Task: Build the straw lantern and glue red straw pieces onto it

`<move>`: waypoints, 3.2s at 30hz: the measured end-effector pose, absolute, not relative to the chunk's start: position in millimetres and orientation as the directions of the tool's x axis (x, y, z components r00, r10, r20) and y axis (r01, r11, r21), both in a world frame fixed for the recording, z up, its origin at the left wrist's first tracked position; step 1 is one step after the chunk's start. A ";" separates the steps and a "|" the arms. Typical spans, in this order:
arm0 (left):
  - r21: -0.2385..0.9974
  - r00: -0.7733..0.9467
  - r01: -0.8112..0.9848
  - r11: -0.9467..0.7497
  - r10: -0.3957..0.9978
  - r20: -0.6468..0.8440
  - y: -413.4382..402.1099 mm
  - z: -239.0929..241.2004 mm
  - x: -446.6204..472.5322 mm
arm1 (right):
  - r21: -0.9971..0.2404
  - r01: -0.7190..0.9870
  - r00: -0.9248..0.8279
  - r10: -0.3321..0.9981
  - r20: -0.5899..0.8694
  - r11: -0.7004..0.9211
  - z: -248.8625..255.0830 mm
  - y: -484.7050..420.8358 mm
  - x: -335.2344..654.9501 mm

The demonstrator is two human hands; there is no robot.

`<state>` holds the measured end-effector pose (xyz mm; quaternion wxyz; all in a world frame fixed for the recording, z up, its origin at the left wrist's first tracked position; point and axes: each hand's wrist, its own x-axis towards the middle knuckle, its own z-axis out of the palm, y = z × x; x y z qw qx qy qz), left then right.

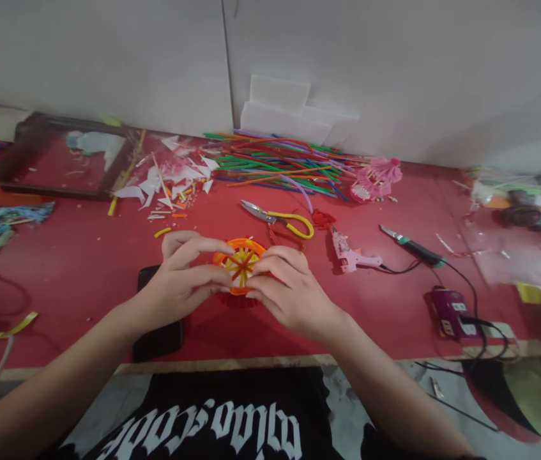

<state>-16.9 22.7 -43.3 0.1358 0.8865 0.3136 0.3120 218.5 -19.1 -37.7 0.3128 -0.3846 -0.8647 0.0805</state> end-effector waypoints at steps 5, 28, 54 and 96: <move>0.452 0.604 0.477 -0.754 0.655 0.454 14.1 -35.8 -14.5 | -0.345 0.648 -0.501 0.722 0.477 0.679 -34.4 -22.7 212.1; 0.304 0.584 0.492 -0.816 0.568 0.580 29.7 -56.3 -17.6 | -0.420 0.591 -0.576 0.725 0.378 0.689 -29.1 -7.5 234.1; 0.436 0.653 0.410 -0.801 0.592 0.473 27.1 -35.1 -10.8 | -0.382 0.654 -0.466 0.746 0.475 0.652 -30.0 -18.3 209.9; 0.398 0.572 0.527 -0.751 0.660 0.487 6.1 -32.6 -11.2 | -0.368 0.599 -0.527 0.695 0.489 0.712 -32.1 -10.3 225.2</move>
